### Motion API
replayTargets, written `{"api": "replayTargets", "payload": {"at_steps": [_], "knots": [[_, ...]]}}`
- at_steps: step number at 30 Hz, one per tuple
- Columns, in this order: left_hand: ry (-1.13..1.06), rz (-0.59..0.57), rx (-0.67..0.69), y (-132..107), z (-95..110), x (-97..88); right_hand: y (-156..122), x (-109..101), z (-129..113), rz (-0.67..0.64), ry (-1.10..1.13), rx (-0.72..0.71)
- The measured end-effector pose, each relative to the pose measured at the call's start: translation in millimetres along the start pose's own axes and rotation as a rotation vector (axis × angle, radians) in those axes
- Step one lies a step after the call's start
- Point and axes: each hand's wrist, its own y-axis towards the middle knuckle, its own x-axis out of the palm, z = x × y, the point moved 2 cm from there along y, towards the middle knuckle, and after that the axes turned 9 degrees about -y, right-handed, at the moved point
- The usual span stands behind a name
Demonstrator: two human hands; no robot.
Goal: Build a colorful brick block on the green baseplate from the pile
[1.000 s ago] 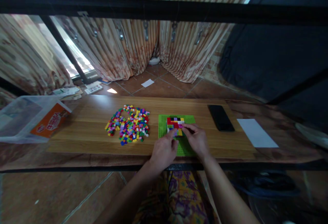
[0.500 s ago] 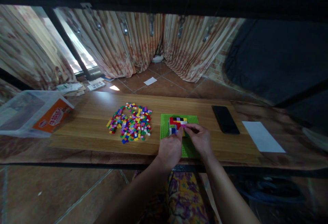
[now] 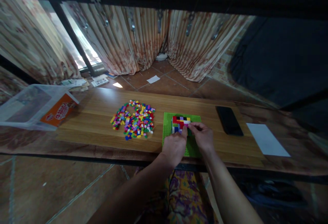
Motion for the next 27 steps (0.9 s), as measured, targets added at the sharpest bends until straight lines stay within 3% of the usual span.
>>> {"api": "replayTargets", "payload": {"at_steps": [6, 10, 14, 17, 22, 27], "knots": [[0.031, -0.016, 0.005, -3, 0, -4.3, -3, 0, -5, 0.014, 0.035, 0.003], [-0.019, 0.008, 0.028, -21, -8, -14.9, -7, -7, 0, 0.076, 0.125, -0.002], [-0.080, 0.115, -0.064, -55, -36, -30.7, -21, -19, 5, 0.209, 0.184, 0.018], [-0.076, 0.283, -0.202, -83, -69, -45.1, -42, -21, -1, 0.220, 0.146, 0.026], [-0.038, 0.565, -0.317, -116, -122, -69.4, -80, -2, -24, 0.061, -0.009, -0.057], [-0.022, 0.615, -0.297, -117, -147, -77.0, -105, 42, -44, -0.290, -0.178, -0.291]]}}
